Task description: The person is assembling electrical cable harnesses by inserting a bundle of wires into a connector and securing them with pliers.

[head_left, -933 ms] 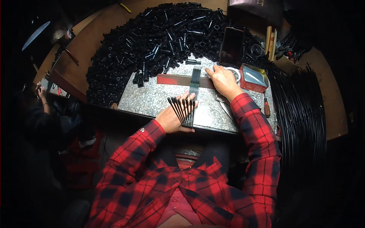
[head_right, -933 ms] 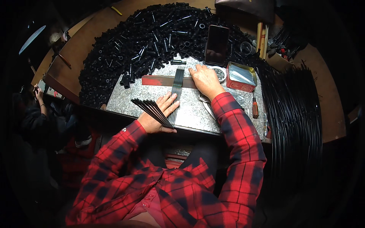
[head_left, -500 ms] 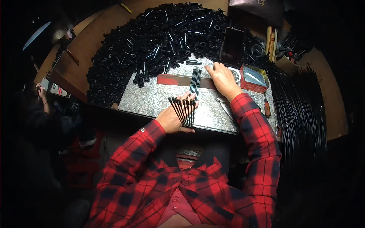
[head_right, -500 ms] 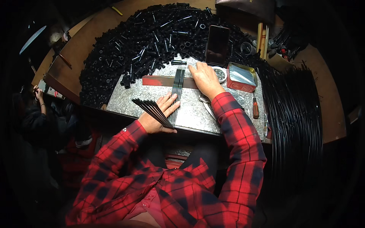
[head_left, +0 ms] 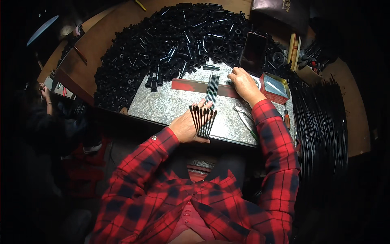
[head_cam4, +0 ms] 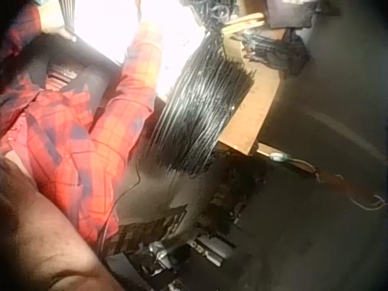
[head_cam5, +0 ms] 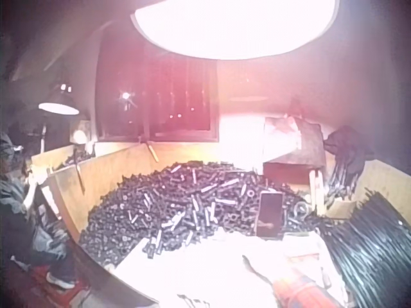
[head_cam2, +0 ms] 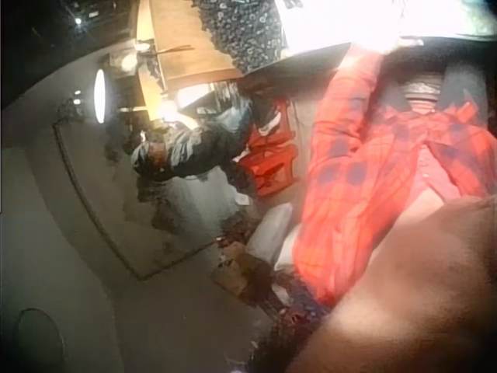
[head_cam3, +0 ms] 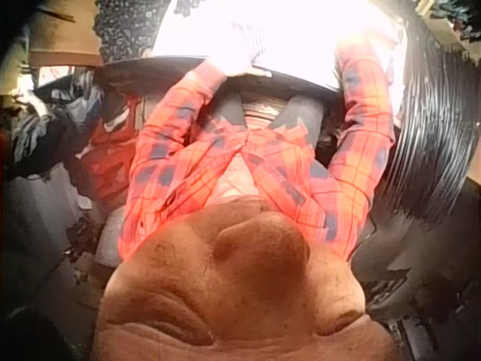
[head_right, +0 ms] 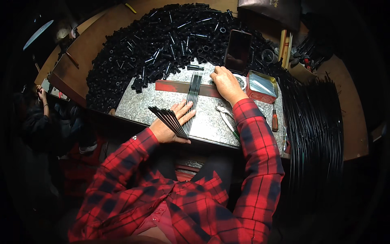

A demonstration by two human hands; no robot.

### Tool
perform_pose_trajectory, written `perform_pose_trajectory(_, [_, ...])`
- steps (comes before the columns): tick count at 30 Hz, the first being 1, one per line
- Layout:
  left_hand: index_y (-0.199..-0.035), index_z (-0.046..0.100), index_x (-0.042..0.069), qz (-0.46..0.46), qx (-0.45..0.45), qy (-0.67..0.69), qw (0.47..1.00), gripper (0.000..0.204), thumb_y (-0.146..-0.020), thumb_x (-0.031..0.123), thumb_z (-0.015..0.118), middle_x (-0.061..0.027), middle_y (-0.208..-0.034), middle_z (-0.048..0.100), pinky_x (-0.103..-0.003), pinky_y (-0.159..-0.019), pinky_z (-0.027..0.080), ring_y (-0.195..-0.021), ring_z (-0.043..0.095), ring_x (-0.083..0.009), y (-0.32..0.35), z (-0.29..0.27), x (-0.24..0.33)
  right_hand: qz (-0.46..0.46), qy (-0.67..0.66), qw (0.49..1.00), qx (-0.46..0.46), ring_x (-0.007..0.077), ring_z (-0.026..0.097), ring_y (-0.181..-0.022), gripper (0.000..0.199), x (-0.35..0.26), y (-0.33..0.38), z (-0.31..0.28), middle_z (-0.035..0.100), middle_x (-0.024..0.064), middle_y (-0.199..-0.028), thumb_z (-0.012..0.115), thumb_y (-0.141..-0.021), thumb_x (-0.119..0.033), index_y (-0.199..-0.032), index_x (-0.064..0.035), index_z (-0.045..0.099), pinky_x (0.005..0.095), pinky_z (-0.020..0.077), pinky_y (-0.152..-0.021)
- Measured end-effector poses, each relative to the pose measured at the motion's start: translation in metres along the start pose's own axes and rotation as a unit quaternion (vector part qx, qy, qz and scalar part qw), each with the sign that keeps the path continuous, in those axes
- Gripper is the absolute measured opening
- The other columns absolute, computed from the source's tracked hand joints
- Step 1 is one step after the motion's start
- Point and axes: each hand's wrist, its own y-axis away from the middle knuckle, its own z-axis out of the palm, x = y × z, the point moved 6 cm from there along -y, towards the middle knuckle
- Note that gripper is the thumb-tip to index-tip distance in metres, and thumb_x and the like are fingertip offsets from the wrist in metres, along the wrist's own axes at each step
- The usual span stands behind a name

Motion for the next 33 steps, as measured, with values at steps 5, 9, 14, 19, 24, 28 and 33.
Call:
perform_pose_trajectory(5, [-0.134, 0.033, 0.002, 0.003, -0.003, -0.005, 1.0, 0.095, -0.065, 0.057, 0.069, -0.0217, -0.142, 0.026, -0.047, -0.106, 0.024, -0.132, 0.024, -0.0387, 0.0, 0.002, -0.001, -0.008, 0.007, 1.0, -0.009, 0.0276, 0.053, -0.088, 0.019, 0.0, -0.003, 0.001, 0.053, 0.0122, -0.085, 0.052, -0.071, 0.0, -0.087, -0.0012, 0.061, 0.0352, 0.0455, -0.077])
perform_pose_trajectory(9, [-0.135, 0.032, 0.002, 0.001, -0.007, -0.009, 1.0, 0.096, -0.065, 0.057, 0.068, -0.0218, -0.142, 0.025, -0.046, -0.107, 0.023, -0.132, 0.024, -0.0382, 0.0, 0.004, -0.001, -0.013, -0.025, 1.0, -0.012, 0.0299, 0.053, -0.088, 0.019, -0.005, -0.008, 0.011, 0.053, 0.0128, -0.086, 0.052, -0.073, 0.0, -0.09, -0.0012, 0.061, 0.0369, 0.0457, -0.076])
perform_pose_trajectory(14, [-0.134, 0.032, 0.002, 0.005, 0.014, 0.001, 1.0, 0.095, -0.065, 0.057, 0.068, -0.0221, -0.141, 0.026, -0.046, -0.107, 0.023, -0.132, 0.023, -0.0375, 0.003, 0.001, 0.0, 0.044, -0.062, 0.997, 0.019, 0.0329, 0.054, -0.088, 0.017, -0.01, -0.021, 0.014, 0.053, 0.0146, -0.088, 0.055, -0.073, -0.001, -0.089, -0.0012, 0.059, 0.0391, 0.0454, -0.076])
perform_pose_trajectory(19, [-0.134, 0.032, 0.002, -0.001, 0.024, 0.008, 1.0, 0.095, -0.065, 0.055, 0.069, -0.0218, -0.14, 0.028, -0.045, -0.107, 0.023, -0.132, 0.024, -0.0379, 0.006, 0.004, -0.002, 0.095, 0.047, 0.994, 0.032, 0.0363, 0.056, -0.082, 0.008, 0.026, -0.001, -0.025, 0.055, 0.0174, -0.085, 0.056, -0.073, -0.001, -0.081, -0.0013, 0.058, 0.0424, 0.0458, -0.072])
perform_pose_trajectory(24, [-0.134, 0.032, 0.003, 0.006, 0.03, 0.032, 0.999, 0.095, -0.064, 0.054, 0.071, -0.0213, -0.14, 0.029, -0.045, -0.107, 0.023, -0.131, 0.025, -0.0385, 0.005, 0.001, -0.002, 0.29, 0.171, 0.93, -0.146, 0.0399, 0.06, -0.08, 0.011, 0.12, 0.059, -0.066, 0.062, 0.0225, -0.086, 0.054, -0.072, -0.002, -0.079, -0.0002, 0.062, 0.0449, 0.0482, -0.07])
perform_pose_trajectory(28, [-0.134, 0.032, 0.004, 0.004, 0.039, 0.03, 0.999, 0.096, -0.062, 0.052, 0.073, -0.0211, -0.14, 0.029, -0.045, -0.106, 0.024, -0.131, 0.025, -0.0387, 0.007, 0.002, -0.004, 0.297, 0.201, 0.912, -0.199, 0.0389, 0.061, -0.087, 0.019, 0.13, 0.085, -0.071, 0.062, 0.0252, -0.089, 0.049, -0.075, 0.001, -0.082, -0.0005, 0.066, 0.0435, 0.0507, -0.075])
perform_pose_trajectory(33, [-0.135, 0.032, 0.005, 0.005, 0.039, 0.021, 0.999, 0.095, -0.062, 0.052, 0.073, -0.0211, -0.14, 0.028, -0.046, -0.106, 0.024, -0.13, 0.025, -0.0391, 0.005, 0.002, -0.002, 0.283, 0.22, 0.915, -0.186, 0.0387, 0.062, -0.085, 0.016, 0.12, 0.088, -0.076, 0.063, 0.0238, -0.087, 0.05, -0.075, 0.001, -0.081, 0.0014, 0.064, 0.0439, 0.0507, -0.074])
